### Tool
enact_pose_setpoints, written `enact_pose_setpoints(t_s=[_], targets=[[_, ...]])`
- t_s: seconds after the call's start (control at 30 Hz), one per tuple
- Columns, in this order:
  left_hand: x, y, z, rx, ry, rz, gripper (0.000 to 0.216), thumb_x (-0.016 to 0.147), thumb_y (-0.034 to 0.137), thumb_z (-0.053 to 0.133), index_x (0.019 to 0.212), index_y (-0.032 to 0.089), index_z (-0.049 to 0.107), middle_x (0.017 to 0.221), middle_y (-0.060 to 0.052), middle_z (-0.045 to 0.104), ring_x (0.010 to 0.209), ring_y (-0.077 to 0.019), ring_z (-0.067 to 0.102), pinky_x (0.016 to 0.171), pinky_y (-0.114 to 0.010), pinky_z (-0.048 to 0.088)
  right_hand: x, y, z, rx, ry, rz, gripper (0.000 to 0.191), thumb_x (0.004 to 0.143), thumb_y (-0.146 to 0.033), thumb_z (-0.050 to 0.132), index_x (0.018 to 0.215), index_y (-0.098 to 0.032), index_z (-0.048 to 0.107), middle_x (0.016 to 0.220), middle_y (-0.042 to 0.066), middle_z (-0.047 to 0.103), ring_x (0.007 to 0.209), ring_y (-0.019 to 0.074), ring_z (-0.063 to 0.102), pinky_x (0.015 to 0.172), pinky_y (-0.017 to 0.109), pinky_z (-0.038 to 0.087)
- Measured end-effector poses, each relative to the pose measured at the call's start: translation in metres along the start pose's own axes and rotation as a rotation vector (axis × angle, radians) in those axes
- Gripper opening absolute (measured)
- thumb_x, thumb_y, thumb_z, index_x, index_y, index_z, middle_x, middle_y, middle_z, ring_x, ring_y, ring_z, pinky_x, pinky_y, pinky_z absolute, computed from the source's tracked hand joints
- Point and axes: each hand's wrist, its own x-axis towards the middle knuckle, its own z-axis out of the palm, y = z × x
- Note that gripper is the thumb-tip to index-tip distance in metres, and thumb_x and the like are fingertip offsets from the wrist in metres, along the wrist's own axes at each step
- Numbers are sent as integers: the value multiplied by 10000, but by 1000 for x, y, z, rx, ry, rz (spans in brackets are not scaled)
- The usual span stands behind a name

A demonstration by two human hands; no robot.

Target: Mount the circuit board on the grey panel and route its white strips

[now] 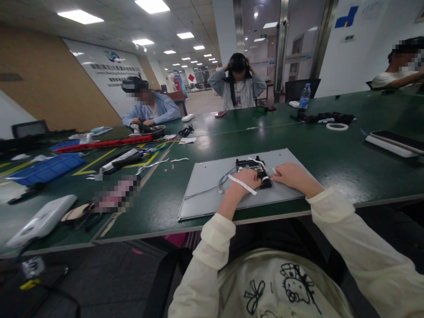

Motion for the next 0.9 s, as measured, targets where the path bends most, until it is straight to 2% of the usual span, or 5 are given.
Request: enact_pose_setpoints(t_s=[0.33,0.43,0.63,0.7,0.9], targets=[[-9,-7,1,68,18,-24,273,821,300,502,830,144,725,852,-129,712,869,-241,658,761,-291,500,-9,10,-4,43,70,54,313,911,-368,432,797,-162,638,827,128,654,763,214,578,626,288,293],[-11,-5,-1,73,21,-33,270,819,291,503,828,138,726,848,-137,713,853,-248,663,747,-298,505,-16,-3,-8,124,212,-125,338,939,-369,377,945,-165,646,881,126,653,804,215,579,694,300,355],[-9,-5,-8,41,-62,11,249,818,288,524,823,139,723,852,-147,716,833,-241,673,745,-293,500,-28,-43,-4,132,365,-832,489,921,-432,452,1343,-192,507,1237,129,581,1102,258,534,898,392,428],[-8,-5,-8,42,-75,6,232,813,257,524,819,134,721,853,-151,716,825,-231,675,741,-285,496,-28,-50,-2,127,382,-884,465,939,-377,445,1374,-222,485,1236,110,589,1110,246,542,927,411,436],[-8,-4,-6,52,-56,-16,230,808,253,519,814,131,713,857,-155,712,833,-231,675,722,-285,494,-33,-44,-2,153,422,-795,399,972,-186,349,1279,-281,585,1128,76,653,1028,200,604,859,391,500]])
